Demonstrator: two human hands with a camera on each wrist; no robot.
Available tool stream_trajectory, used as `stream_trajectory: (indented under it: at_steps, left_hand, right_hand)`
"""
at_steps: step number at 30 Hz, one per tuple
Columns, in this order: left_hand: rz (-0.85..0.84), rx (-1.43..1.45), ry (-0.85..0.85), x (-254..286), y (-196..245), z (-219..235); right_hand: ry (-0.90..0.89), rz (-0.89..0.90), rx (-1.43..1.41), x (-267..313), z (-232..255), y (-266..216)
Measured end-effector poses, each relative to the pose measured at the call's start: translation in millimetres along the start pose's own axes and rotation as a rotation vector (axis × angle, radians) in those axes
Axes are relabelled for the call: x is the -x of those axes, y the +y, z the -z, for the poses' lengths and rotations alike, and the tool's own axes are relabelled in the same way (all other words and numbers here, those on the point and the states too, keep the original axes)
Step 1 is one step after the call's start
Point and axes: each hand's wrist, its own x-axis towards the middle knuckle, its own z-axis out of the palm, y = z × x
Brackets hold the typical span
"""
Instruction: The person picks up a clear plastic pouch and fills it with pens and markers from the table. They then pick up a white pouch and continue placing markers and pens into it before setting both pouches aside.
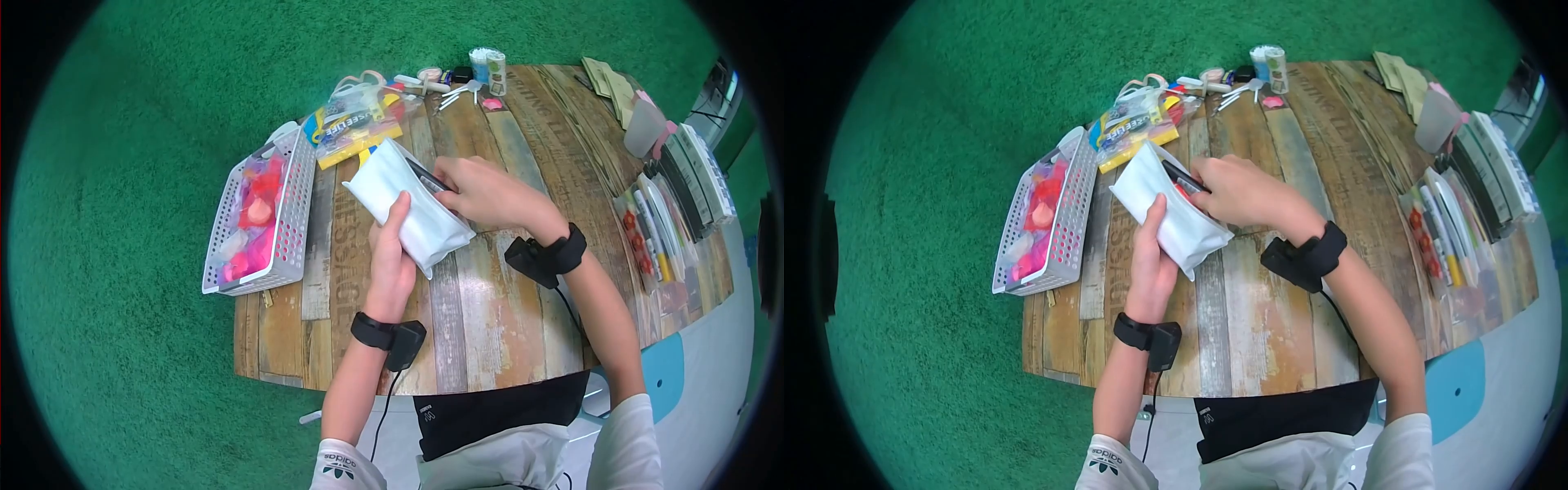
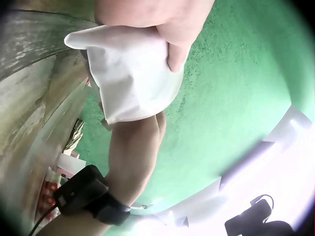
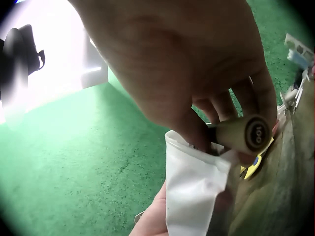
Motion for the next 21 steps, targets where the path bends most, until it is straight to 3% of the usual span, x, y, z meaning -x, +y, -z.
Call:
stream_trajectory:
  at_steps: [2, 9, 12, 13, 14, 15, 17, 20, 21]
  left_hand:
    - [0.002, -0.05, 0.034, 1.6, 1.4, -1.3]
    - [0.063, -0.108, 0.145, 0.3, 0.5, 0.0]
    - [0.045, -0.294, 0.113, -0.9, 2.2, 2.5]
    - [0.047, -0.293, 0.112, -2.0, 5.7, 2.9]
    - [0.043, -0.485, 0.102, -3.0, 11.1, 3.2]
    - [0.037, -0.677, 0.09, -4.2, 15.8, 4.3]
    - [0.02, -0.764, 0.067, -6.6, 20.8, 8.7]
    - [-0.036, -0.907, 0.023, -11.6, 24.6, 20.8]
    - [-0.101, -1.079, 0.068, -10.4, 29.6, 18.2]
  right_hand:
    - [-0.225, -0.291, -0.306, -1.1, 6.5, -1.4]
    - [-0.337, -0.527, -0.547, -1.4, 1.0, 26.8]
    - [-0.381, -0.557, -0.478, -2.2, -2.4, 46.5]
    - [-0.395, -0.55, -0.294, -3.4, -1.8, 52.6]
    - [-0.407, -0.54, -0.11, -2.7, -1.6, 58.5]
    - [-0.407, -0.542, -0.111, -0.7, 0.8, 59.4]
    - [-0.333, -0.392, 0.244, 3.0, 5.5, 60.5]
    - [-0.323, -0.356, 0.346, 7.9, 14.7, 54.7]
    - [-0.323, -0.36, 0.345, 8.9, 15.0, 56.0]
